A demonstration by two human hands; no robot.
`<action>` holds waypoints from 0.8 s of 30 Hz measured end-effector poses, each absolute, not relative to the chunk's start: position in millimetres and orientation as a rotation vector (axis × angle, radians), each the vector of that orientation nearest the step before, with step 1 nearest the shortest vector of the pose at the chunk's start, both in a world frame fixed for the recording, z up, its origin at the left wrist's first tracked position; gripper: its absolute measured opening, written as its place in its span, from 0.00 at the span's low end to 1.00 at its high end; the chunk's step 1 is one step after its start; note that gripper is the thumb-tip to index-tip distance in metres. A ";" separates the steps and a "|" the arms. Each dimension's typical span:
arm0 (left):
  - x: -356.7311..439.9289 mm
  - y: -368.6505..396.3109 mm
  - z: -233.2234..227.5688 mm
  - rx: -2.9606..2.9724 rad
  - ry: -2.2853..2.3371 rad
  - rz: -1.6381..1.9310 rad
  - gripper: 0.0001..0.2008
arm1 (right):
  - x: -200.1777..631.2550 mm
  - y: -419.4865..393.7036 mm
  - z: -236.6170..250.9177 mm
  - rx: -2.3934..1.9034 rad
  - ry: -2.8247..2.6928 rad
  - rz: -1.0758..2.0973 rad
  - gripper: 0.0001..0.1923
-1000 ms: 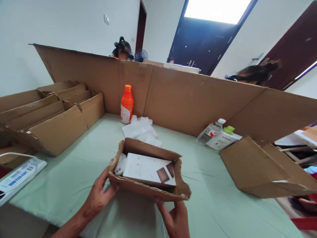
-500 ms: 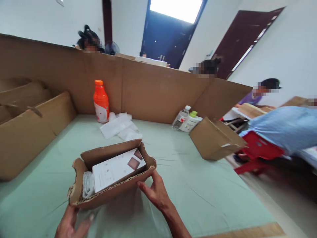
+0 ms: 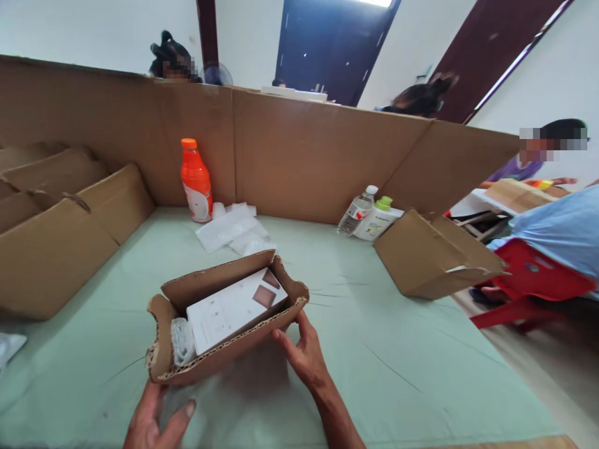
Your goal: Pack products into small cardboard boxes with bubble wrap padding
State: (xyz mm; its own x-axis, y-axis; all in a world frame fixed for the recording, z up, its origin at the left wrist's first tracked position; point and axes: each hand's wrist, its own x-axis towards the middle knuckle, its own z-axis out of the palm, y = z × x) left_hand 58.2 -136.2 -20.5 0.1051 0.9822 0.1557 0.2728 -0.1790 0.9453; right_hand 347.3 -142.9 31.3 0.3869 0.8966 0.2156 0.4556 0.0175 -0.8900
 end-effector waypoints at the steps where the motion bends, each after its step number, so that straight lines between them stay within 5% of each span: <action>1: 62.9 -137.9 -14.0 1.609 1.246 1.130 0.31 | 350.1 -143.9 29.7 -1.609 -1.220 0.530 0.28; 24: 78.4 -138.5 15.0 1.678 1.086 0.975 0.35 | 380.9 -197.7 3.3 -1.723 -1.017 0.487 0.30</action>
State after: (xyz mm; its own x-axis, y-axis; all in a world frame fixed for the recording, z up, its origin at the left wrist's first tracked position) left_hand 78.4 -138.5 15.0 0.3076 0.9405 0.1441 0.2443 -0.2245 0.9434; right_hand 380.9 -197.7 3.3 0.5595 0.8161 0.1449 0.3980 -0.1112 -0.9106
